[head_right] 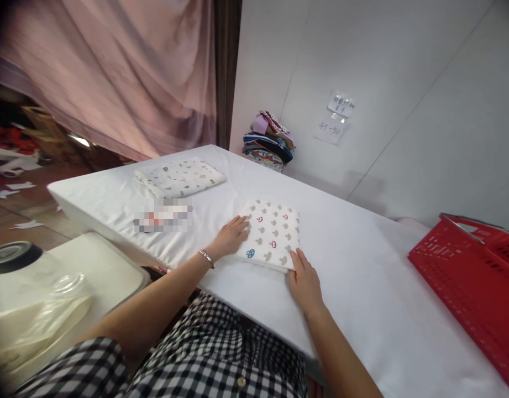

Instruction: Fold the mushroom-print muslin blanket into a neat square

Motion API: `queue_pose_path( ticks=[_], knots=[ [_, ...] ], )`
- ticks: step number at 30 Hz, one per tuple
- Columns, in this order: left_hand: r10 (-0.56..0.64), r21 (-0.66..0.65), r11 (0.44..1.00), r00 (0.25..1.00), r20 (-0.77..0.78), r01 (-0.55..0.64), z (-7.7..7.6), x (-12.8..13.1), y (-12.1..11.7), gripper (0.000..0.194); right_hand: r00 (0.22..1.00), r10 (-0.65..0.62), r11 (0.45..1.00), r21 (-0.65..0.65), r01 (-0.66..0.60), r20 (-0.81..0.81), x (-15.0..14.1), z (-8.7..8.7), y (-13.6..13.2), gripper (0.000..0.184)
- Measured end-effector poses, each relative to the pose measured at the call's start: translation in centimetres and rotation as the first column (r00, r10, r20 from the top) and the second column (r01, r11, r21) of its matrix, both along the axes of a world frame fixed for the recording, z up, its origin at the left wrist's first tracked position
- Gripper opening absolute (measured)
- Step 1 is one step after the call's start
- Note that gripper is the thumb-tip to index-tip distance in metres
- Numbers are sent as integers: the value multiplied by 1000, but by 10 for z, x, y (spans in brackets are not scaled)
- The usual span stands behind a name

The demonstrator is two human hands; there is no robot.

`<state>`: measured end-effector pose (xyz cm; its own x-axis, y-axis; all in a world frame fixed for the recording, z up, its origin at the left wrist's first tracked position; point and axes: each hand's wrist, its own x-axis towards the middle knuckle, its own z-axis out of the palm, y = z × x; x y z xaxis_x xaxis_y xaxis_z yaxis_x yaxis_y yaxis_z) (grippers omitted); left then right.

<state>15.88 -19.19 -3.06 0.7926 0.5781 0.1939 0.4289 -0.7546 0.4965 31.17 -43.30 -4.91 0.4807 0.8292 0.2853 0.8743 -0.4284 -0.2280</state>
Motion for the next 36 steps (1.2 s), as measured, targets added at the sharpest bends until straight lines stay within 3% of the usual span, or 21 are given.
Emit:
queue_pose_path(
  ticks=[8, 14, 19, 21, 26, 29, 32, 36],
  knots=[
    [18, 8, 1000, 1000, -8, -18, -7, 2, -1, 42, 982, 145, 989, -22, -144, 118, -20, 29, 29, 58],
    [-3, 7, 1000, 995, -99, 3, 12, 5, 4, 36, 964, 239, 963, -154, -220, 117, -22, 15, 45, 63],
    [32, 158, 987, 996, -82, -19, 31, 24, 12, 39, 963, 230, 967, -145, -210, 142, -21, 9, 43, 63],
    [13, 165, 986, 997, -82, 1, 28, 31, 16, 43, 965, 224, 967, -154, -202, 139, -22, 10, 42, 63],
    [18, 1, 1000, 992, -126, -18, 5, 34, 25, 46, 973, 231, 951, -211, -226, -2, -22, 21, 41, 63],
    [19, -1, 1000, 995, -99, -19, -2, 33, 26, 45, 971, 185, 950, -224, -215, -149, -12, 37, 54, 62],
    [24, 10, 1000, 995, -95, -23, -1, 32, 25, 44, 986, 80, 983, -154, -102, -147, 11, 51, 85, 61],
    [30, 19, 999, 995, -100, -28, 2, 31, 24, 43, 993, -64, 987, -154, 49, -95, 49, 47, 127, 60]
  ],
)
